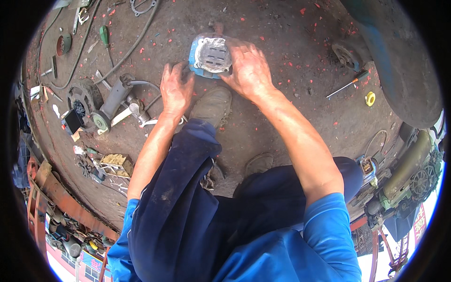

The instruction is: The person sits on the floor and assembles a mechanical housing by placing a gasket and a metal cover onto a blue base. They align the components, press them together, and inspect the fit from multiple angles.

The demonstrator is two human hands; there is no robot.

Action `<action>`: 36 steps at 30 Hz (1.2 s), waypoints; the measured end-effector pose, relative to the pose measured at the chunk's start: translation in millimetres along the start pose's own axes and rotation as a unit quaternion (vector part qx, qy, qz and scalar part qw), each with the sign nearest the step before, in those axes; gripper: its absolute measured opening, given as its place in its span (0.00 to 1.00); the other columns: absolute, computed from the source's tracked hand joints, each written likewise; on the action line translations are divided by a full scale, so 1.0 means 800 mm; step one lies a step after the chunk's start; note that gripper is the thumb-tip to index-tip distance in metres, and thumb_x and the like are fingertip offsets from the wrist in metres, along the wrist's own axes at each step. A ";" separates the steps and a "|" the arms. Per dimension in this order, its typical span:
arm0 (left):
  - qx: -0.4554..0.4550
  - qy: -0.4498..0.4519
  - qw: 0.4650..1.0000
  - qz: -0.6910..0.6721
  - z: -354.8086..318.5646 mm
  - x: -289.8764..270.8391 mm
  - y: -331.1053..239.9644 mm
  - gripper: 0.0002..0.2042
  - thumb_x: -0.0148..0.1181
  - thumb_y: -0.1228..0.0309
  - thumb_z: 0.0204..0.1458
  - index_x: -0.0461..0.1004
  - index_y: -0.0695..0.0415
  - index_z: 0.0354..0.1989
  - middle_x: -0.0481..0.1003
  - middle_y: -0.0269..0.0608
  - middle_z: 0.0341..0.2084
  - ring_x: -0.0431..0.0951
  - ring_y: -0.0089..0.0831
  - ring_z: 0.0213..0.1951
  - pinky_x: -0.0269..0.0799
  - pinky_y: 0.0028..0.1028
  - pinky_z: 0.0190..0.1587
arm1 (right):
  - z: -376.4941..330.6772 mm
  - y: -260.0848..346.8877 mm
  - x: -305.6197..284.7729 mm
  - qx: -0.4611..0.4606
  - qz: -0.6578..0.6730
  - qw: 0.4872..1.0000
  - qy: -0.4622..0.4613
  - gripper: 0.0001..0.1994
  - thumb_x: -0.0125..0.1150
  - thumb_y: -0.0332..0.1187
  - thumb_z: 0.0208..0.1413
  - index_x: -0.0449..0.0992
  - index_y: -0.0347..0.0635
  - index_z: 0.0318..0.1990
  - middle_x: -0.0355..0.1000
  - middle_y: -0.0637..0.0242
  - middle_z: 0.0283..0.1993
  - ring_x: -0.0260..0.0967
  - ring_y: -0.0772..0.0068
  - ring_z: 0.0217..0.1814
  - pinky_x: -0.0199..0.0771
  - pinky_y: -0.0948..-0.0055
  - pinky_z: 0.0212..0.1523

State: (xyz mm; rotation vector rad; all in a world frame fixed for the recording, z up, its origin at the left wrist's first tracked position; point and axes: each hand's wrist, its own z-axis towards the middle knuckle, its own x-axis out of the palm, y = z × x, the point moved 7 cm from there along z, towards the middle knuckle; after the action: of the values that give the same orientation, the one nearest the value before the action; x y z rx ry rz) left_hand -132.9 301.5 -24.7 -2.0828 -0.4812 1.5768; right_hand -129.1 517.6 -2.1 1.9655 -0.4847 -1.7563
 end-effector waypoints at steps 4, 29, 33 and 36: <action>-0.001 -0.002 1.000 -0.001 0.000 -0.001 0.000 0.21 0.67 0.67 0.55 0.77 0.57 0.58 0.77 0.65 0.53 0.67 0.70 0.65 0.65 0.53 0.67 | -0.001 -0.002 0.002 0.014 0.009 1.000 0.022 0.43 0.82 0.38 0.42 0.66 0.42 0.67 0.70 0.53 0.67 0.66 0.44 0.70 0.65 0.46 0.70; -0.017 0.021 1.000 0.002 0.004 -0.008 -0.007 0.23 0.67 0.66 0.55 0.76 0.59 0.59 0.69 0.78 0.59 0.67 0.70 0.65 0.65 0.51 0.68 | -0.003 -0.053 -0.040 0.080 -0.026 0.996 -0.020 0.42 0.85 0.37 0.39 0.70 0.41 0.65 0.74 0.52 0.61 0.70 0.47 0.65 0.71 0.52 0.65; -0.018 0.024 1.000 0.001 0.005 -0.008 -0.010 0.23 0.68 0.66 0.55 0.76 0.60 0.59 0.69 0.79 0.59 0.67 0.70 0.65 0.65 0.51 0.68 | -0.006 -0.046 -0.035 0.074 -0.020 0.997 -0.017 0.42 0.84 0.38 0.40 0.70 0.41 0.65 0.75 0.52 0.61 0.70 0.46 0.65 0.71 0.51 0.65; -0.013 0.026 1.000 -0.007 0.006 -0.008 -0.009 0.23 0.68 0.66 0.55 0.76 0.60 0.58 0.69 0.78 0.59 0.68 0.70 0.64 0.66 0.51 0.67 | -0.007 -0.044 -0.031 0.078 -0.025 0.997 -0.013 0.41 0.84 0.39 0.41 0.70 0.40 0.65 0.75 0.52 0.60 0.70 0.46 0.65 0.71 0.51 0.65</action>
State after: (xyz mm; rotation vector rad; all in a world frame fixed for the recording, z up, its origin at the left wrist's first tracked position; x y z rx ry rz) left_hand -138.9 304.5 -16.2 -2.1297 -0.4985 1.5123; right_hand -128.3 560.5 -0.6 2.0784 -0.6042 -1.8261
